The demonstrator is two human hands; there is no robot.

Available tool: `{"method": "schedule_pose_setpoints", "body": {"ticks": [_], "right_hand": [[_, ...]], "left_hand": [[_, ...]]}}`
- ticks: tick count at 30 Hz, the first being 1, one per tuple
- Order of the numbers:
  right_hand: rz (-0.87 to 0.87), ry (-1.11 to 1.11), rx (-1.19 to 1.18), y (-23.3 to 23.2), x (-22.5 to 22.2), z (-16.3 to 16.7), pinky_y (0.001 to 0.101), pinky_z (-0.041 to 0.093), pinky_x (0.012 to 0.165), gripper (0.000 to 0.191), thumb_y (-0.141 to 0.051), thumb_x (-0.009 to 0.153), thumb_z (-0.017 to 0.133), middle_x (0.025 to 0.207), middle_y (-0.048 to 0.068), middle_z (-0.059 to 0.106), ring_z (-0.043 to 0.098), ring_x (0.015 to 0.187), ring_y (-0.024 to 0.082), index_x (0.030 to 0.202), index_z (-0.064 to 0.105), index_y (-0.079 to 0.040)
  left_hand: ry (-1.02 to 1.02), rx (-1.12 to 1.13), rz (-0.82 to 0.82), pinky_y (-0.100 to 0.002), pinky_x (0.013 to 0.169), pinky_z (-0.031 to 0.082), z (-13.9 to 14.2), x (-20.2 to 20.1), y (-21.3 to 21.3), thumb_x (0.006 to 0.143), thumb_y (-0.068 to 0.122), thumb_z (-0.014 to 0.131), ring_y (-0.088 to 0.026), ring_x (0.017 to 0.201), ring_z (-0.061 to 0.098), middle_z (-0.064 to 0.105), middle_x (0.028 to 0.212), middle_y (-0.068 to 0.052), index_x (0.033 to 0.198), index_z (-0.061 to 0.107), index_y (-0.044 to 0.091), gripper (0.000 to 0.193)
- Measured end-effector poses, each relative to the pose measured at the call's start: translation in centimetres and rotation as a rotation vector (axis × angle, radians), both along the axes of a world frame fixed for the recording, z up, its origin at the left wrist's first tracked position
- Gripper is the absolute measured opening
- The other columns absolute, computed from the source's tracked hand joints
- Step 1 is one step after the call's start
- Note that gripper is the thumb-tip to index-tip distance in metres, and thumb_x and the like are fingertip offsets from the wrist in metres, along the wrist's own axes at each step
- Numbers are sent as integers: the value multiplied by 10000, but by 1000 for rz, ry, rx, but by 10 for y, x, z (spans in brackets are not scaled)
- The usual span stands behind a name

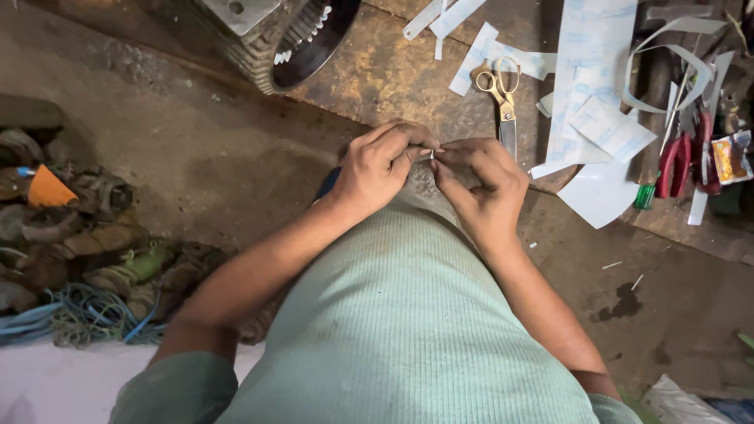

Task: The person cuts strips of white insulating material with scissors and inserts them into the slots of a motor stator. They repeatedly pick up strips, cut them to size, and place them into the stator slots.

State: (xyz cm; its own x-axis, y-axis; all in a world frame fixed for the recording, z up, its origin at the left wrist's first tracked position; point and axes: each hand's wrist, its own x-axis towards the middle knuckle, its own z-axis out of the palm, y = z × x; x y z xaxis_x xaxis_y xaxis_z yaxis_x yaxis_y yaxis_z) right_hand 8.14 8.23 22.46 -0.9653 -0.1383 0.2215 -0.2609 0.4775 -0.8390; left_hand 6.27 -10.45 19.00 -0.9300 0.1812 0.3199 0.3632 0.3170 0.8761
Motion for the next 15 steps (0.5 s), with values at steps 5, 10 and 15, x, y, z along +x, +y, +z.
{"method": "schedule_pose_setpoints", "body": {"ticks": [5, 10, 15], "right_hand": [[-59, 9, -1, 2, 7, 4, 269, 530, 700, 184, 2, 838, 840, 1038, 104, 726, 706, 901, 179, 998, 750, 6], [-162, 6, -48, 3, 4, -11, 282, 470, 697, 166, 9, 887, 833, 934, 104, 680, 608, 808, 138, 888, 670, 42], [-215, -230, -496, -8, -9, -30, 244, 527, 793, 129, 14, 976, 724, 1019, 68, 648, 629, 904, 87, 1053, 621, 15]], "left_hand": [[16, 10, -48, -374, 860, 606, 1, -5, 3, 922, -35, 693, -277, 1009, 741, 739, 1049, -84, 1014, 690, 44, 122], [-9, 58, -113, -371, 850, 601, -3, -14, 8, 918, -5, 686, -269, 999, 741, 732, 1046, -88, 1021, 681, 35, 111], [-149, 182, -65, -342, 851, 571, 2, -28, 10, 1000, 108, 683, -235, 966, 705, 689, 1055, -96, 1098, 650, 4, 147]]}}
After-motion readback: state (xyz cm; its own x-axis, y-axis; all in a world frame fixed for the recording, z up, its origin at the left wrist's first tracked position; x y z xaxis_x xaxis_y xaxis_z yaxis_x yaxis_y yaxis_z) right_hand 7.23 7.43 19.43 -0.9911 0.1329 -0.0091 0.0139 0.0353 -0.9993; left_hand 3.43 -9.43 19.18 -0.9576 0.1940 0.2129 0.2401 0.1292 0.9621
